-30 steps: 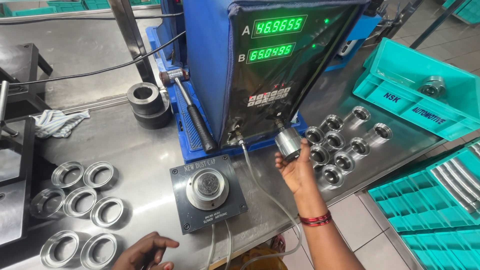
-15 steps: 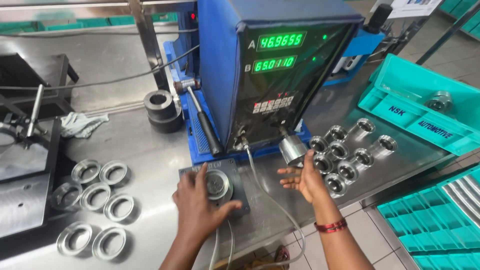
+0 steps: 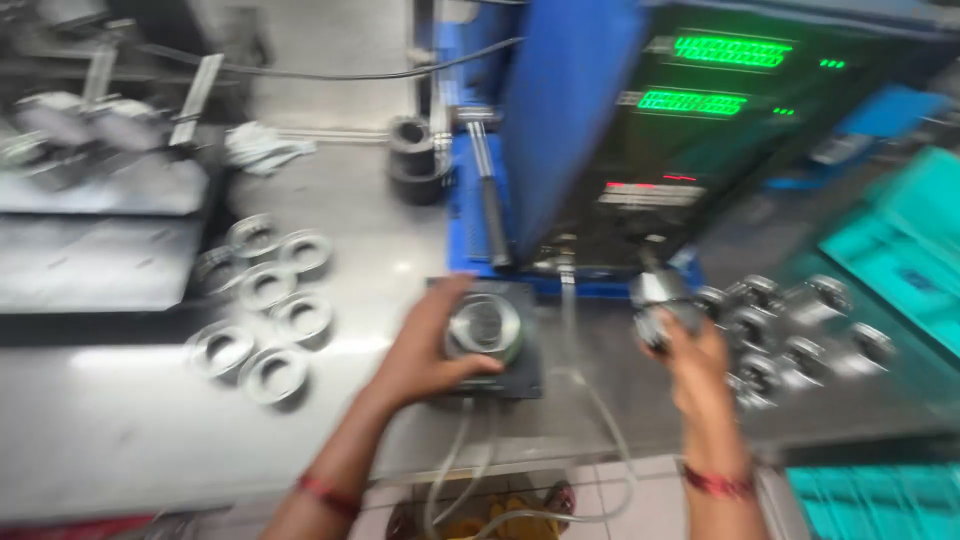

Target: Measure metal parts using an industrial measurement machine and sort them into a bin.

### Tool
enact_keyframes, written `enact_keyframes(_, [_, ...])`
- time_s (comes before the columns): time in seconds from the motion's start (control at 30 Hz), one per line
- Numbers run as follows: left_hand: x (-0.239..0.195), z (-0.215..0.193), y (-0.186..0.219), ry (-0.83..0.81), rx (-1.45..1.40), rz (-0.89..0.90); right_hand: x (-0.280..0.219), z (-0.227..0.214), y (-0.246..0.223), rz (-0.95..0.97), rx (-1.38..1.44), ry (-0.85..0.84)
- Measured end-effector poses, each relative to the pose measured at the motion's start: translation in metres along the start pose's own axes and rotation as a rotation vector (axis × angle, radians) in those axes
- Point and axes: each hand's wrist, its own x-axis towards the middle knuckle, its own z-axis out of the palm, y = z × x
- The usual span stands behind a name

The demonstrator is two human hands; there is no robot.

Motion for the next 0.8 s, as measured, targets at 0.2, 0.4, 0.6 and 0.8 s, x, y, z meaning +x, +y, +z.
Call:
enact_keyframes(0.2, [0.014, 0.009, 0.002, -0.139, 0.095, -0.023, -0.060, -0.014, -0.022, 0.271, 0.474, -0.267])
enact_keyframes(0.4, [0.024, -0.028, 0.037, 0.101, -0.119, -0.087, -0.083, 0.136, -0.058, -0.201, 0.127, -0.556])
enact_keyframes(0.6, [-0.049, -0.074, -0.015, 0.159, 0.404, -0.092, -0.073, 0.186, -0.032, -0.334, -0.162, -0.637])
enact_keyframes(0.8, [-0.121, -0.049, -0.080, 0.004, 0.730, -0.264, -0.082, 0.185, -0.034, -0.839, -0.817, -0.434])
